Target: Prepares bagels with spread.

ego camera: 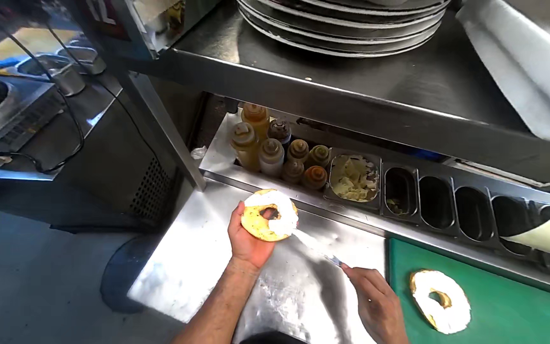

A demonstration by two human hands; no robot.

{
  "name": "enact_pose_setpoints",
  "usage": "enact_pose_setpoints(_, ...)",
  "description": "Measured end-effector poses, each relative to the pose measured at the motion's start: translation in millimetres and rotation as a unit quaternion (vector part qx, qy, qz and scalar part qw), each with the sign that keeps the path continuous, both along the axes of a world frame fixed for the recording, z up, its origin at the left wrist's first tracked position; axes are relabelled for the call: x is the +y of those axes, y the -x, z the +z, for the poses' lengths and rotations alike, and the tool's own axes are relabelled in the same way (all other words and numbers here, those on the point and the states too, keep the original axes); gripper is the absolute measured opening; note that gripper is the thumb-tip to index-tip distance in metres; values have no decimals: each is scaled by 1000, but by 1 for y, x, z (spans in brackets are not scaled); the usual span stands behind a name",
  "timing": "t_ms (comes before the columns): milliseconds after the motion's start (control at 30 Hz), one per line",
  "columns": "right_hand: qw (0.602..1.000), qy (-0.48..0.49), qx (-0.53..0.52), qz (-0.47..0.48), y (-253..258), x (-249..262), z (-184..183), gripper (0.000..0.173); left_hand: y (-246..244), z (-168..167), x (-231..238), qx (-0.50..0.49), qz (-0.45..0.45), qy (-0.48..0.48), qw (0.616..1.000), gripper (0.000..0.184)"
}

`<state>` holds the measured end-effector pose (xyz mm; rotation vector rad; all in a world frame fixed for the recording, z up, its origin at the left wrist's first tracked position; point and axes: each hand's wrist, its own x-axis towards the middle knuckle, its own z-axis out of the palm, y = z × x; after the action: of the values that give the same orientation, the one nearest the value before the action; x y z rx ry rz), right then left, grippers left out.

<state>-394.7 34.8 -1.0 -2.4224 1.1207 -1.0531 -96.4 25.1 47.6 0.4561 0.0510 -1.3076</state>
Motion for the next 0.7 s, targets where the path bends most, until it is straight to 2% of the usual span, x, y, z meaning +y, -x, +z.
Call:
enact_pose_setpoints(67,1000,-11,9,-25,9,7,3,33,-5,-1,0,-15,30,31,999,58)
enact_pose_setpoints(133,997,-55,-34,-43,-3,15,15,29,-3,-2,0,-27,32,62,997,55)
enact_pose_setpoints(267,990,-104,-79,-51,-50,20,32,31,15,0,-1,-51,-2,61,997,68)
enact_pose_setpoints(400,986,-141,-83,26,-64,37,24,32,19,-2,-7,-65,7,29,997,73)
enact_pose_setpoints(467,967,-211,-112,87,-59,44,31,29,14,-6,-9,-21,19,31,999,71)
enact_pose_setpoints(533,942,-273,-167,99,-52,41,33,30,8,-7,-6,3,29,40,999,64)
enact_pose_setpoints(600,944,-270,-190,21,-39,20,34,33,1,-7,0,14,17,79,997,60)
enact_pose_setpoints(700,964,-207,-25,-164,-21,-39,52,31,-19,-22,10,-27,-61,36,997,77)
